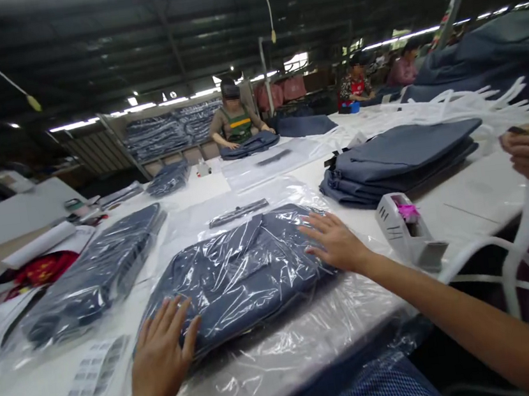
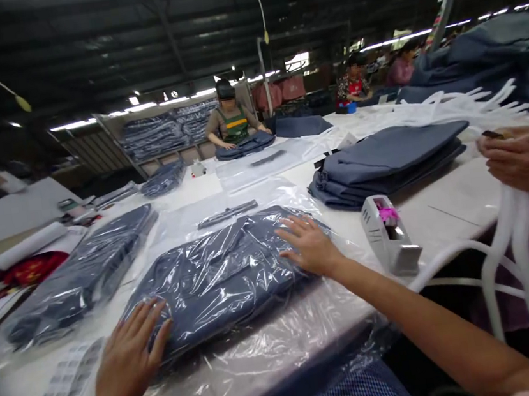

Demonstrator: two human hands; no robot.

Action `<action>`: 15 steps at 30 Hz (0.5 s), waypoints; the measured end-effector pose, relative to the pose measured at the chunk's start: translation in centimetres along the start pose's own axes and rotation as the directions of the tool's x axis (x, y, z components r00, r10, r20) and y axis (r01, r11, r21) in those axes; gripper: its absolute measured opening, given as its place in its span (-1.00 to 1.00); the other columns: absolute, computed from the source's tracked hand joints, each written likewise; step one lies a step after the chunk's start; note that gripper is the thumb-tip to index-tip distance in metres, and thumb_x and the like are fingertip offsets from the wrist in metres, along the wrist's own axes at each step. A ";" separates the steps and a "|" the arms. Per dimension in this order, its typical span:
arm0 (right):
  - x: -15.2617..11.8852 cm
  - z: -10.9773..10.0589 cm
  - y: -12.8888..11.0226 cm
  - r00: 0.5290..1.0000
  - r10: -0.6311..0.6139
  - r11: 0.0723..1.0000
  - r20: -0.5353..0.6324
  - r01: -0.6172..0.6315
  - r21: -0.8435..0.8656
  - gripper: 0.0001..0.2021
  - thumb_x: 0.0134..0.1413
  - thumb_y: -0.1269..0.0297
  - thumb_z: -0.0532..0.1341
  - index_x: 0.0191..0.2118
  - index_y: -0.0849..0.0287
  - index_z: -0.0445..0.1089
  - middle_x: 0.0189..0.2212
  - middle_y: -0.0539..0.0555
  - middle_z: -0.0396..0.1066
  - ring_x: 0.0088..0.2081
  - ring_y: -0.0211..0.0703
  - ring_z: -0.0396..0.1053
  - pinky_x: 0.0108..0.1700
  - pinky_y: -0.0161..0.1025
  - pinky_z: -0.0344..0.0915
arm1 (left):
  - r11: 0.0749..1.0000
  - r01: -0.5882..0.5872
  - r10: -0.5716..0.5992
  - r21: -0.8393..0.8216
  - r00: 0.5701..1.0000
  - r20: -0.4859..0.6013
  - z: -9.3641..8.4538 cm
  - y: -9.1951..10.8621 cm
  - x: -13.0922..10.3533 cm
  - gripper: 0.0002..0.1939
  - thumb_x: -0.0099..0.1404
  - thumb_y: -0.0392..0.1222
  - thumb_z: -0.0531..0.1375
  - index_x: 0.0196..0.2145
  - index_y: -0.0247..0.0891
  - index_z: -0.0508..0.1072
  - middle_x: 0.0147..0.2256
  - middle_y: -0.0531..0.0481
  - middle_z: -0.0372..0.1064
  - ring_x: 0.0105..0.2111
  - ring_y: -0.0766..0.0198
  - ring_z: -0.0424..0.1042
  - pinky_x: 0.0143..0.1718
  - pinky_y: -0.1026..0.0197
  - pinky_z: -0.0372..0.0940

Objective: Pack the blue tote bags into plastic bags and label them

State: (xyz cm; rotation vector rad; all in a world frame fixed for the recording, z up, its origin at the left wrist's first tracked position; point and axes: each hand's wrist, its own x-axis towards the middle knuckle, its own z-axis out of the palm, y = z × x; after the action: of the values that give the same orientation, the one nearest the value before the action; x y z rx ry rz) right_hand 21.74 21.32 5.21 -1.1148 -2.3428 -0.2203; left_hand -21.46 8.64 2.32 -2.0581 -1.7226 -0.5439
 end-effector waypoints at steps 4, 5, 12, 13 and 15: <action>-3.0 5.1 3.2 0.990 0.127 0.986 0.066 -0.119 -0.117 -0.43 0.28 0.00 0.06 0.32 0.11 0.12 0.32 0.24 0.06 0.33 0.22 -0.04 0.24 0.29 -0.01 | 0.993 0.100 -0.105 0.068 0.992 0.068 3.2 -2.0 -3.5 -0.45 0.37 0.04 -0.05 0.27 -0.08 0.19 0.25 -0.10 0.19 0.27 -0.04 0.12 0.25 -0.20 0.01; -4.6 6.0 3.6 0.988 0.135 0.986 0.074 -0.126 -0.112 -0.42 0.30 0.01 0.03 0.35 0.10 0.05 0.32 0.23 0.06 0.33 0.17 -0.03 0.24 0.25 0.01 | 0.989 0.136 -0.139 0.063 0.989 0.053 3.8 -2.0 -4.6 -0.44 0.38 0.03 -0.05 0.29 -0.07 0.14 0.26 -0.09 0.17 0.28 -0.01 0.09 0.27 -0.19 -0.03; -11.2 6.9 5.6 0.993 -0.021 0.997 0.117 0.030 -0.075 -0.24 0.19 -0.17 0.05 0.40 0.02 -0.12 0.40 0.18 -0.17 0.37 0.19 -0.14 0.30 0.23 -0.09 | 0.992 0.121 -0.125 0.034 0.977 0.172 3.2 -1.8 -7.7 -0.27 0.31 0.19 0.08 0.34 -0.09 0.01 0.34 -0.16 -0.02 0.34 -0.05 -0.06 0.32 -0.23 -0.25; -11.1 7.0 6.0 0.993 -0.048 0.997 0.110 0.055 -0.056 -0.24 0.19 -0.18 0.04 0.40 -0.01 -0.13 0.39 0.18 -0.15 0.37 0.19 -0.14 0.30 0.23 -0.10 | 0.995 0.100 -0.103 0.027 0.971 0.215 2.7 -1.7 -7.5 -0.21 0.26 0.24 0.12 0.34 -0.09 0.02 0.34 -0.18 -0.02 0.34 -0.07 -0.06 0.33 -0.24 -0.26; -10.5 7.2 6.8 0.996 -0.074 0.997 0.055 0.075 -0.012 -0.30 0.22 -0.16 -0.02 0.40 -0.06 -0.11 0.36 0.18 -0.05 0.36 0.18 -0.09 0.30 0.22 -0.10 | 0.997 0.083 -0.081 0.005 0.953 0.292 2.2 -1.5 -6.6 -0.13 0.18 0.27 0.19 0.33 -0.07 0.03 0.35 -0.17 -0.05 0.34 -0.08 -0.08 0.32 -0.26 -0.27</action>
State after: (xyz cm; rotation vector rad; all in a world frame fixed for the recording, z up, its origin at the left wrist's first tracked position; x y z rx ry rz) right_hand 29.53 21.23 -6.99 -1.0534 -2.4373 -0.2363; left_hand -23.91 4.54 -2.97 -2.1673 -1.9803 -0.2797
